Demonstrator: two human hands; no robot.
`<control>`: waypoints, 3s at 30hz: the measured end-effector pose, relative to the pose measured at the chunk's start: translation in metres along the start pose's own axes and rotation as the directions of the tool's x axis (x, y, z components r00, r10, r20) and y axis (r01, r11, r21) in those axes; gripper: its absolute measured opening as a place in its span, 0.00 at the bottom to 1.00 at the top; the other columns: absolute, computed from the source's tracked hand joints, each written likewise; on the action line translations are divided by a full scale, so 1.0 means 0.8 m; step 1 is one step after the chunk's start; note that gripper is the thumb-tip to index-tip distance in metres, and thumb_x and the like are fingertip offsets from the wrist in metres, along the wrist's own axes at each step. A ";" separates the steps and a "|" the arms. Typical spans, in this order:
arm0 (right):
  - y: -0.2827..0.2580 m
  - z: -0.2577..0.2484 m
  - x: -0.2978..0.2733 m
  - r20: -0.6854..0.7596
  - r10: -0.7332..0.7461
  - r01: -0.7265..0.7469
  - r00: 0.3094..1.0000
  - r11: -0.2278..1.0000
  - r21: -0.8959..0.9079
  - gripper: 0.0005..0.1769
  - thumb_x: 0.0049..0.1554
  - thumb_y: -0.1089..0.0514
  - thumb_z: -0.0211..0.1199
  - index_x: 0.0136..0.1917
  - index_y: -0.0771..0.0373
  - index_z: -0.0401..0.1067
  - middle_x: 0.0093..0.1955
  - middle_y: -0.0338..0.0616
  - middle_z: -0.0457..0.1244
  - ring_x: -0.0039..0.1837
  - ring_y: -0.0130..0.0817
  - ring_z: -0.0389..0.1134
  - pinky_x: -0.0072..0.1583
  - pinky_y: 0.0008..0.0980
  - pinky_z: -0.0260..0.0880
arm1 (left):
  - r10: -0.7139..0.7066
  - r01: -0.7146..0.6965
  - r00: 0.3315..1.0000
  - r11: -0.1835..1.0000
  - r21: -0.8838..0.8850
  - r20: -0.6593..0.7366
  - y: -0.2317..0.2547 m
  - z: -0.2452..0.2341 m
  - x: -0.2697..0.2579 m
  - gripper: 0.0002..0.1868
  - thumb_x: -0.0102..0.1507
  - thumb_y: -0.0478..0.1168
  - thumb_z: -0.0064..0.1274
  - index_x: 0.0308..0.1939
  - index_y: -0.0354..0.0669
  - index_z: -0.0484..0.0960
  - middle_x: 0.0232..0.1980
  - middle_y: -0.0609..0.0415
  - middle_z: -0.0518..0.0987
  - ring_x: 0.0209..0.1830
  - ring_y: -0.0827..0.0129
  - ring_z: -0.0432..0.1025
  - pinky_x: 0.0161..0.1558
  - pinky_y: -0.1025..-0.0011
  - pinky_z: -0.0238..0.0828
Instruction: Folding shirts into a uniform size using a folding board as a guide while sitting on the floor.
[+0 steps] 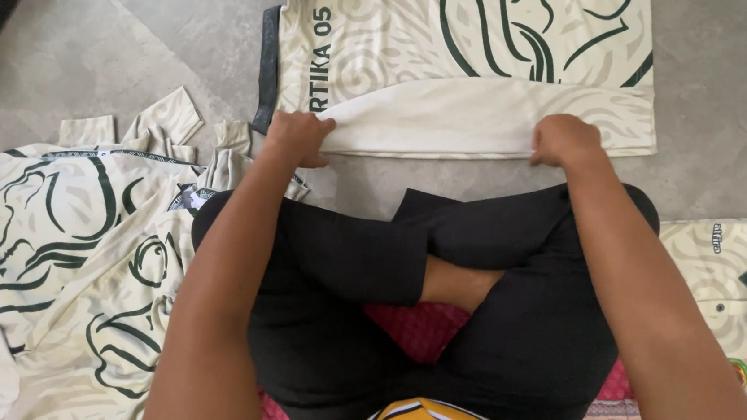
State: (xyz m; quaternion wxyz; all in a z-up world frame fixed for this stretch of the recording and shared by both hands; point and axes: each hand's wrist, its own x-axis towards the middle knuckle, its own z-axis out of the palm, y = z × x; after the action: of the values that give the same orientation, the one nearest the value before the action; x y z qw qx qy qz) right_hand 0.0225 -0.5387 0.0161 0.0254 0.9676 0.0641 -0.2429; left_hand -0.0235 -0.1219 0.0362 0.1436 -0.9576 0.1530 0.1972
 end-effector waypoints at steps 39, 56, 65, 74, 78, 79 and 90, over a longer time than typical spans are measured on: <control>-0.117 -0.015 -0.044 -0.229 -0.435 0.434 0.871 0.899 -0.058 0.05 0.43 0.61 0.51 0.34 0.62 0.65 0.34 0.44 0.56 0.44 0.40 0.60 0.42 0.33 0.64 | 0.107 -0.146 0.944 0.984 -0.104 -0.312 0.093 -0.009 0.011 0.06 0.52 0.32 0.45 0.33 0.43 0.70 0.33 0.53 0.69 0.38 0.64 0.67 0.31 0.69 0.70; -0.118 -0.025 -0.066 -0.124 -0.380 0.398 0.917 0.892 0.212 0.04 0.37 0.62 0.58 0.30 0.64 0.67 0.32 0.51 0.60 0.42 0.47 0.63 0.43 0.40 0.64 | 0.120 -0.156 0.978 0.964 -0.216 -0.169 0.095 0.003 0.012 0.09 0.53 0.32 0.44 0.38 0.41 0.69 0.37 0.52 0.69 0.42 0.62 0.65 0.35 0.64 0.71; -0.118 -0.024 -0.071 -0.053 -0.337 0.338 0.940 0.899 0.279 0.03 0.37 0.64 0.58 0.30 0.62 0.69 0.32 0.48 0.63 0.42 0.43 0.64 0.44 0.36 0.64 | 0.118 -0.141 0.987 0.961 -0.239 -0.107 0.096 -0.003 0.003 0.08 0.54 0.33 0.41 0.38 0.41 0.70 0.37 0.50 0.69 0.42 0.61 0.66 0.37 0.62 0.70; -0.114 -0.018 -0.066 0.004 -0.337 0.319 0.942 0.896 0.307 0.04 0.37 0.63 0.59 0.31 0.61 0.70 0.34 0.46 0.64 0.43 0.43 0.65 0.45 0.36 0.64 | 0.113 -0.124 0.992 0.963 -0.240 -0.058 0.097 0.001 0.003 0.09 0.54 0.33 0.41 0.38 0.43 0.70 0.37 0.50 0.69 0.42 0.60 0.67 0.38 0.61 0.69; -0.113 -0.014 -0.063 0.004 -0.332 0.314 0.943 0.897 0.312 0.04 0.37 0.62 0.59 0.31 0.60 0.70 0.34 0.45 0.64 0.43 0.42 0.65 0.45 0.36 0.64 | 0.106 -0.116 0.993 0.963 -0.244 -0.057 0.097 0.006 0.006 0.09 0.54 0.33 0.40 0.38 0.43 0.71 0.37 0.50 0.69 0.41 0.60 0.67 0.37 0.61 0.69; -0.114 -0.015 -0.065 0.003 -0.333 0.315 0.943 0.896 0.312 0.04 0.37 0.62 0.59 0.31 0.60 0.70 0.34 0.45 0.64 0.43 0.42 0.65 0.45 0.36 0.64 | 0.105 -0.116 0.993 0.963 -0.243 -0.057 0.097 0.010 0.008 0.09 0.54 0.33 0.40 0.38 0.43 0.71 0.37 0.50 0.69 0.41 0.60 0.67 0.37 0.61 0.69; -0.114 -0.004 -0.056 0.070 -0.337 0.298 0.939 0.897 0.328 0.02 0.36 0.61 0.60 0.27 0.59 0.70 0.31 0.43 0.64 0.40 0.41 0.65 0.44 0.36 0.64 | 0.066 -0.055 0.997 0.958 -0.281 0.030 0.097 -0.019 -0.014 0.09 0.53 0.32 0.42 0.36 0.42 0.73 0.36 0.49 0.71 0.39 0.60 0.69 0.38 0.60 0.69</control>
State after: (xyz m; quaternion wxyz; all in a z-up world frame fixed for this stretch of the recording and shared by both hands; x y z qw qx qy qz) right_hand -0.0273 -0.4533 0.0385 -0.1642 0.9187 0.1802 -0.3108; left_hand -0.0554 -0.1949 0.0380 0.0036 -0.9591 0.1502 0.2399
